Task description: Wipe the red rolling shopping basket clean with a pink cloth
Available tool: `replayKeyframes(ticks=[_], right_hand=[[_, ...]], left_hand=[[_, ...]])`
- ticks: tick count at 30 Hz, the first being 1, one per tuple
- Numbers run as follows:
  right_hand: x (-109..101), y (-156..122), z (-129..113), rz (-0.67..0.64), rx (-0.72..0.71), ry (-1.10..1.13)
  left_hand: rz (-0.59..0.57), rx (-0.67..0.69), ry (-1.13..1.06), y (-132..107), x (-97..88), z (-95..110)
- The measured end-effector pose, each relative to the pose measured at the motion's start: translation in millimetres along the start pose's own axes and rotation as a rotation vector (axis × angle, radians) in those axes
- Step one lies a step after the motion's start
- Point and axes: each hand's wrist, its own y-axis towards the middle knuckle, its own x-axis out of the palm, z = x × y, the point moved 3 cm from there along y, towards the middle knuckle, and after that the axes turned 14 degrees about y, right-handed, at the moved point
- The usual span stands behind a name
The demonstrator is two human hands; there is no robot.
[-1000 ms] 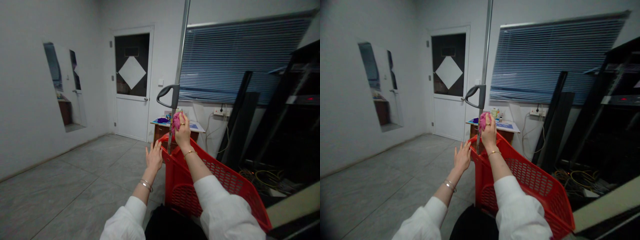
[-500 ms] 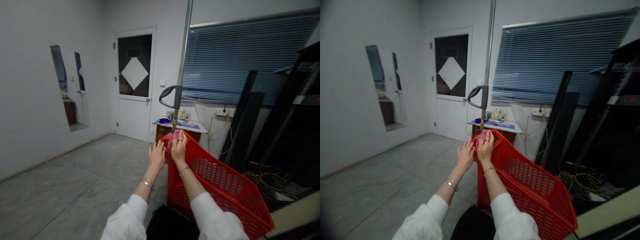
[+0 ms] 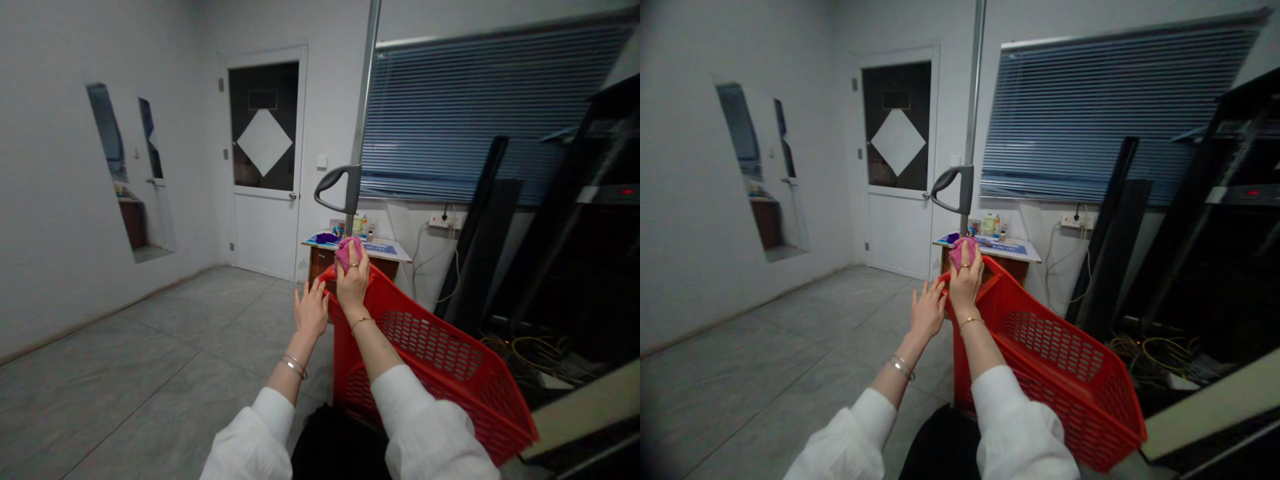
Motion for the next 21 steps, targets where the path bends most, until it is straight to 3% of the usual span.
replayKeyframes(ticks=[3, 9, 15, 21], right_hand=[[1.4, -10.6, 2.1, -0.009, -0.013, -0.016], [-1.7, 2.7, 4.3, -0.042, -0.007, -0.039], [-3.2, -1.0, 0.9, -0.059, -0.019, 0.032], [-2.3, 40.8, -4.8, -0.04, -0.127, -0.087]], left_hand=[[0.008, -0.005, -0.001, 0.0, -0.8, -0.2], [0.006, 0.001, 0.002, -0.3, -1.8, 0.0], [0.001, 0.006, 0.001, -1.8, -4.2, -0.2], [0.003, 0.007, -0.001, -5.7, -6.0, -0.8]])
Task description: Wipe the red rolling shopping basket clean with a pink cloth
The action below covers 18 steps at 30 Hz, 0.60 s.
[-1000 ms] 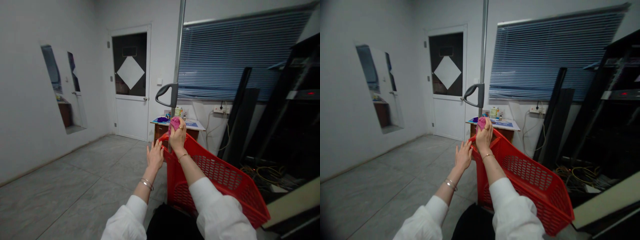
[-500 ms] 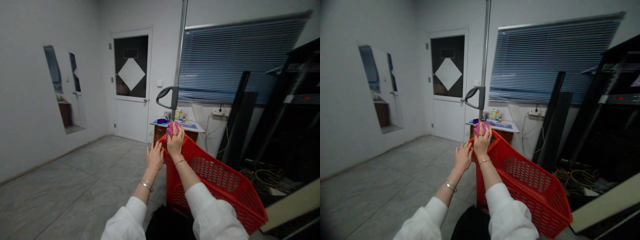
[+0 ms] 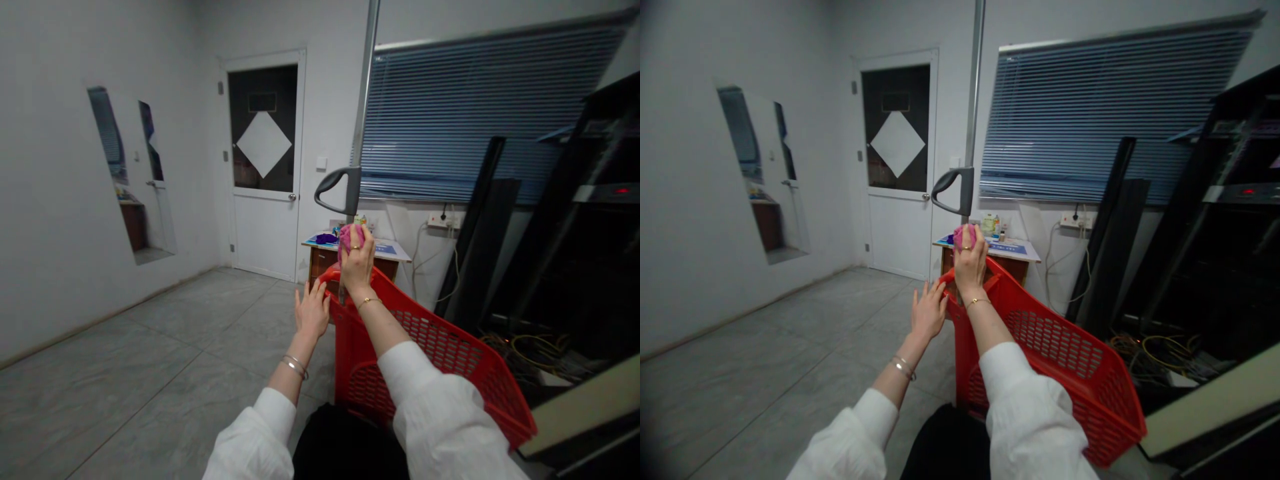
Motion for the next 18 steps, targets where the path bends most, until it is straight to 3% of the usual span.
replayKeyframes(ticks=[4, 10, 12, 14, 18], right_hand=[[4.4, 8.5, -2.0, -0.045, -0.042, -0.043], [6.8, -68.3, -5.8, -0.18, -0.044, -0.042], [5.0, -74.1, -3.6, -0.185, -0.055, -0.036], [2.3, -56.9, -0.8, -0.162, -0.077, -0.025], [-3.6, 3.8, 5.6, -0.099, -0.077, 0.003]], left_hand=[[0.019, 0.003, 0.001, -1.0, -0.2, 0.1], [0.001, 0.007, -0.016, 0.6, -3.1, -0.7], [0.003, 0.006, -0.015, 0.4, -2.4, -1.0], [0.011, 0.001, -0.009, -0.3, -0.1, -1.3], [0.028, -0.005, 0.004, -2.2, 5.5, -1.5]])
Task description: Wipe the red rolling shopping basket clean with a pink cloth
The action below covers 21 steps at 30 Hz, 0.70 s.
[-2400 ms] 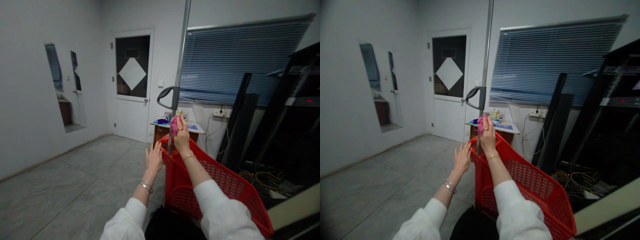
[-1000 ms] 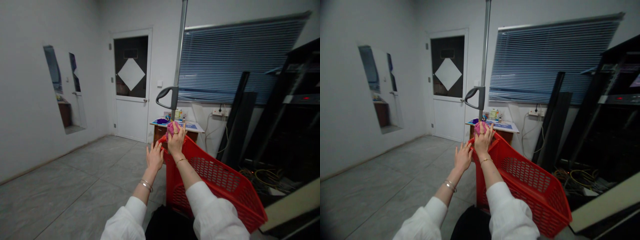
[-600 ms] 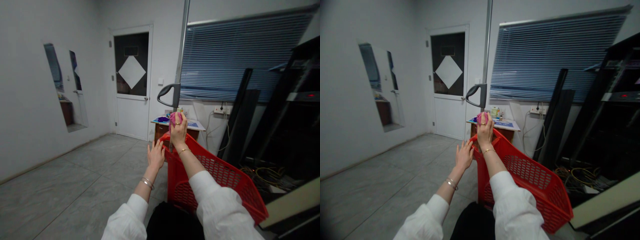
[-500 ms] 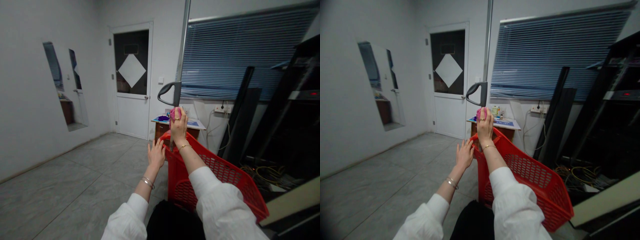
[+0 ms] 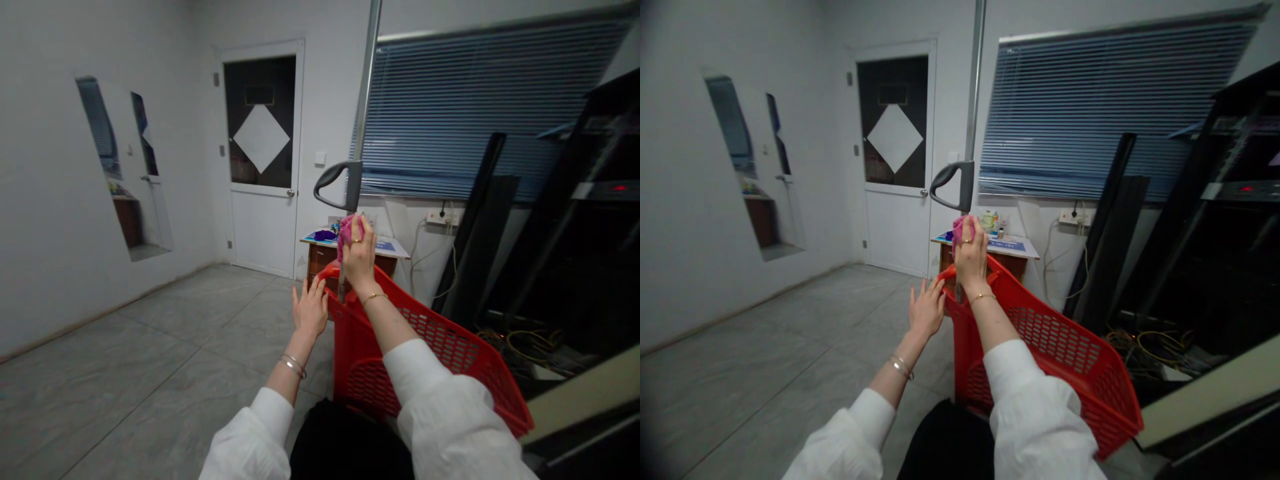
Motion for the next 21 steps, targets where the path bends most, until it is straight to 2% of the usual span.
replayKeyframes(ticks=[2, 3, 5, 9, 11, 12, 14, 19, 21], right_hand=[[-1.9, 9.9, 2.3, -0.024, -0.006, 0.014], [-1.7, 5.1, 2.0, -0.051, -0.013, 0.018], [-0.2, -22.9, -0.7, -0.105, -0.023, 0.019], [2.7, -105.0, -5.4, -0.153, -0.032, 0.018], [3.2, -125.4, -4.5, -0.154, -0.051, 0.02], [3.0, -125.3, -3.5, -0.152, -0.066, 0.021], [1.2, -104.5, -0.7, -0.137, -0.095, 0.028], [-3.7, -2.9, 8.0, -0.048, -0.081, 0.027], [-3.5, 14.2, 8.5, -0.033, -0.084, 0.023]], left_hand=[[-0.003, -0.002, 0.0, -0.4, 1.5, 0.3], [-0.005, -0.004, -0.002, -0.4, 1.9, 0.5], [-0.012, -0.007, -0.007, -0.2, 2.4, 0.7], [-0.011, -0.003, -0.013, 0.0, 3.6, 1.0], [-0.004, -0.001, -0.009, 0.1, 4.4, 0.9], [-0.001, -0.001, -0.007, 0.2, 4.6, 0.8], [-0.004, -0.003, -0.006, 0.3, 4.8, 0.5], [-0.008, -0.008, 0.001, -0.6, 3.1, 0.1], [0.001, -0.007, 0.01, -1.3, 2.6, 0.3]])
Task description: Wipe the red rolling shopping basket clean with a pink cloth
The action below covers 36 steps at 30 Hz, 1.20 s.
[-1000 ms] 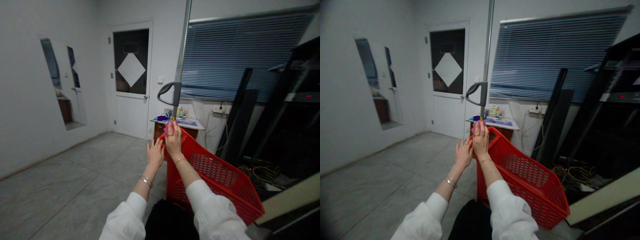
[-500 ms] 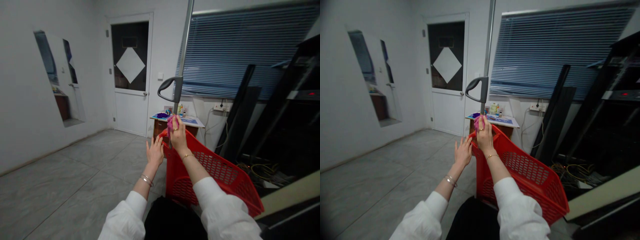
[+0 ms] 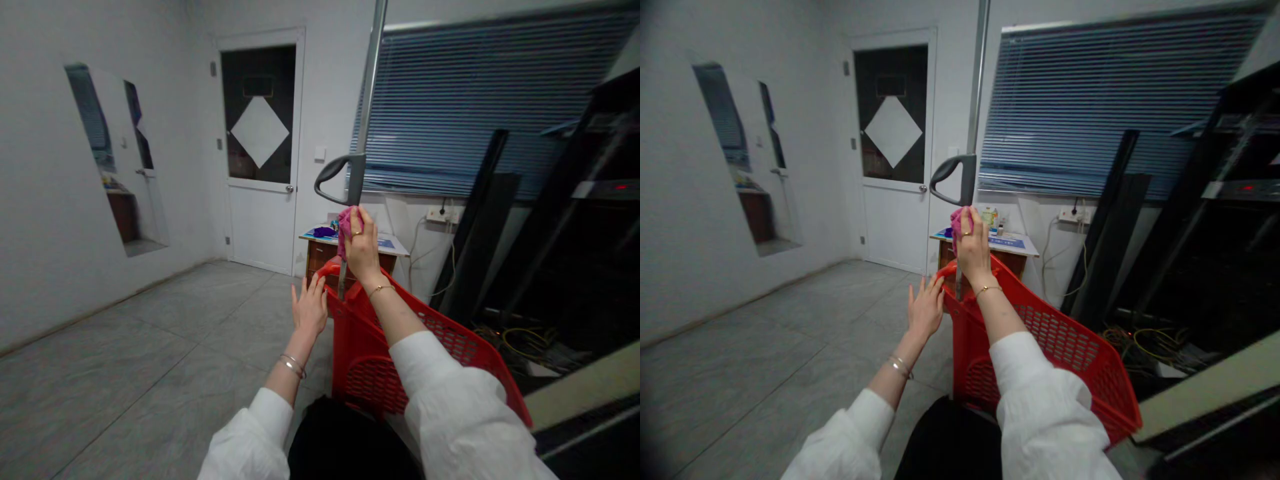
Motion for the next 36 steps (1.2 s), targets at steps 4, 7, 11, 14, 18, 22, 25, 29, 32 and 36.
replayKeyframes(ticks=[4, 7, 11, 14, 18, 22, 25, 29, 32, 36], right_hand=[[3.1, -45.1, -10.1, -0.045, -0.039, -0.015], [7.4, -109.9, -20.6, -0.093, -0.05, -0.035], [11.2, -142.4, -25.5, -0.103, -0.015, -0.05], [8.4, -103.6, -20.7, -0.075, -0.006, -0.053], [1.3, -28.6, -5.6, -0.006, 0.003, -0.055], [1.5, -20.9, -3.9, -0.003, 0.018, -0.052], [5.4, -63.7, -14.4, -0.029, 0.019, -0.065], [9.2, -109.3, -21.4, -0.063, 0.011, -0.076], [7.5, -92.9, -16.9, -0.073, 0.011, -0.063], [1.5, -27.2, -6.3, -0.011, 0.035, -0.017]], left_hand=[[0.021, -0.001, 0.006, -1.2, -0.8, 0.7], [0.028, 0.002, 0.003, -1.5, -2.1, 1.0], [0.037, 0.006, 0.0, -1.7, -2.8, 0.6], [0.034, 0.002, 0.003, -2.1, -1.2, -0.1], [0.029, -0.002, 0.001, -2.3, 1.1, -0.1], [0.026, -0.01, -0.011, -2.2, 2.0, 0.3], [0.02, -0.01, -0.016, -2.0, 1.0, 0.7], [0.015, -0.002, -0.017, -1.8, -1.8, 1.4], [0.016, -0.007, -0.016, -2.0, -3.3, 1.6], [0.0, -0.016, -0.016, -2.5, -3.0, 1.2]])
